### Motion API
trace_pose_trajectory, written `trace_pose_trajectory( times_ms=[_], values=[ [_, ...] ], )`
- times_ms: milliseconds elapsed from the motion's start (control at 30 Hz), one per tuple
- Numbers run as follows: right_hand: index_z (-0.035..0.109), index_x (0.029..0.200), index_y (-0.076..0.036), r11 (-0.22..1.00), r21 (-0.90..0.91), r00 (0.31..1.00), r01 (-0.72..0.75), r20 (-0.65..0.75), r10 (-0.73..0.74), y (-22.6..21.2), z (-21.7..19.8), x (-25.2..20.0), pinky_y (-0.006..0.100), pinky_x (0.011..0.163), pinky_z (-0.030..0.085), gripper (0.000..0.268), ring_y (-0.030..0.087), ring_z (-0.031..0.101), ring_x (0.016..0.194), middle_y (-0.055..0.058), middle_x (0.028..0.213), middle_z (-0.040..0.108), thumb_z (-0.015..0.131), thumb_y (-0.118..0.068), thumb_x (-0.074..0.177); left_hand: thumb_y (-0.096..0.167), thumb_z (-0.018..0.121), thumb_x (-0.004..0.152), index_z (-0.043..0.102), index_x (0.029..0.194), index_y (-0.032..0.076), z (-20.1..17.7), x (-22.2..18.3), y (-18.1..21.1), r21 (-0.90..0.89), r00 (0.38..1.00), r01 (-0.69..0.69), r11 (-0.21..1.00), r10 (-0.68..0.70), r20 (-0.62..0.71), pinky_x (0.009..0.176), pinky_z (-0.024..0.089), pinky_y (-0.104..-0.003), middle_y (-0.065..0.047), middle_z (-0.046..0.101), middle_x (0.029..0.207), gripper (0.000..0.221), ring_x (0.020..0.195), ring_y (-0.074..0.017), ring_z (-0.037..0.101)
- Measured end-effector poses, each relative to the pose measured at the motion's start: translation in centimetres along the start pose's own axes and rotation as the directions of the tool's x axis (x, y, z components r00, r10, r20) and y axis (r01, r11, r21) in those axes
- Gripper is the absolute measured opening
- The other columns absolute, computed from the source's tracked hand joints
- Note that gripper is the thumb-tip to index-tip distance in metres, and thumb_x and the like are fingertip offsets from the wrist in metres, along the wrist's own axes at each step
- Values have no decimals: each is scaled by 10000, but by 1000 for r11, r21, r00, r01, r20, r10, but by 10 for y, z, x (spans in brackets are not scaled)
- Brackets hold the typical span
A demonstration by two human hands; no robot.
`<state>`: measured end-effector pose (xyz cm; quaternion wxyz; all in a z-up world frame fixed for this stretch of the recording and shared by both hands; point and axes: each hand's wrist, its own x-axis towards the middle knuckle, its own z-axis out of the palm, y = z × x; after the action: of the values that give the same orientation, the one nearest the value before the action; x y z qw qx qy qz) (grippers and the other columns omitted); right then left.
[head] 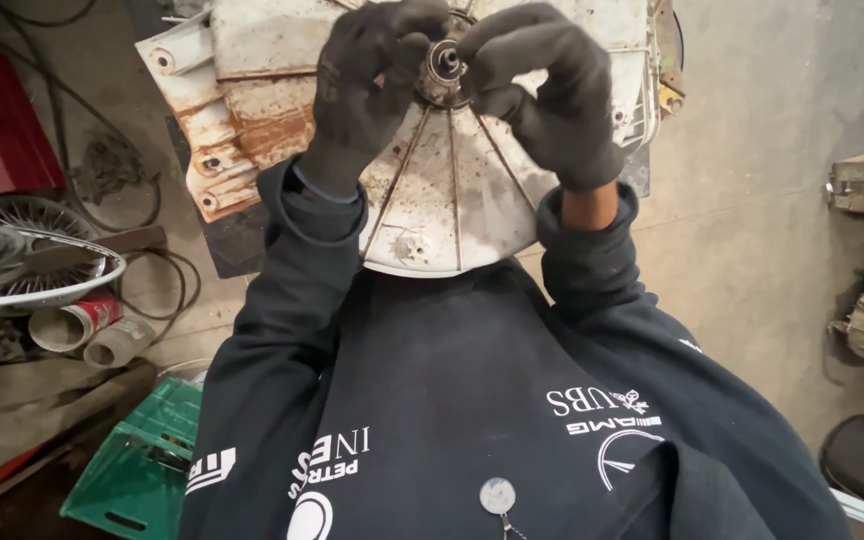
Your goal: Disassembling the central hub of an appliance component using a screwdriver and manual manipulation
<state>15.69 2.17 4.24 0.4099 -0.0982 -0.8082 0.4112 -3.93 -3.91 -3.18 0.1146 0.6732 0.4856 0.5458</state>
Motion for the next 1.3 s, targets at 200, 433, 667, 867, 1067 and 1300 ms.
trace_pose_trajectory(
  times_ms=[200, 433, 667, 867, 1067, 1300],
  values=[
    [558, 932, -63, 917, 390, 980, -85, 197, 8, 18, -17, 4, 415, 718, 504, 326, 277, 608, 775, 209, 1002, 628, 561, -344, 1096, 347, 506, 1161, 553, 1412, 17, 28, -26, -18, -583, 992, 70, 809, 4, 125, 1099, 609, -454, -203, 631, 1374, 418, 1290, -362, 663],
    [598, 1065, -57, 992, 111, 998, -60, 37, 56, -4, 0, 0, 381, 864, 523, 356, 284, 626, 1004, 192, 1149, 598, 643, -407, 1020, 117, 568, 1104, 513, 1401, 102, 59, -43, -52, -155, 964, -36, 987, 75, 256, 947, 538, -545, -201, 654, 1299, 302, 1171, -453, 654],
    [511, 1017, -57, 991, 130, 994, 23, -113, -8, 10, 12, -7, 348, 726, 608, 281, 278, 680, 815, 204, 1064, 624, 741, -217, 989, 74, 618, 1062, 627, 1251, 139, 64, -46, -55, -115, 971, 25, 993, 3, 239, 814, 532, -491, -113, 710, 1159, 200, 1000, -367, 690],
    [528, 1009, -39, 977, 206, 987, -64, -134, 93, 8, 14, -13, 374, 766, 655, 291, 318, 695, 973, 220, 1063, 613, 683, -284, 1030, 258, 499, 1164, 611, 1338, 175, -4, -25, 2, -531, 946, 311, 788, -313, 88, 923, 644, -258, -45, 708, 1282, 223, 1143, -178, 742],
    [481, 838, -160, 943, 295, 954, -151, -207, 218, -1, 48, -2, 328, 707, 519, 335, 185, 590, 774, 52, 880, 572, 614, -393, 1039, 357, 467, 1148, 582, 1323, 112, -25, -40, 28, -413, 855, 493, 766, -515, 66, 1025, 588, -374, -84, 712, 1204, 322, 1181, -223, 704],
    [387, 846, -191, 917, 391, 945, 80, -323, 55, 24, 54, -4, 350, 464, 183, 401, 125, 202, 514, -25, 683, 335, 376, -469, 1135, 431, 444, 1118, 614, 1269, 130, -3, -56, 26, -399, 719, 602, 692, -687, -107, 917, 622, -358, -23, 690, 1171, 377, 1134, -182, 692]
  ],
)
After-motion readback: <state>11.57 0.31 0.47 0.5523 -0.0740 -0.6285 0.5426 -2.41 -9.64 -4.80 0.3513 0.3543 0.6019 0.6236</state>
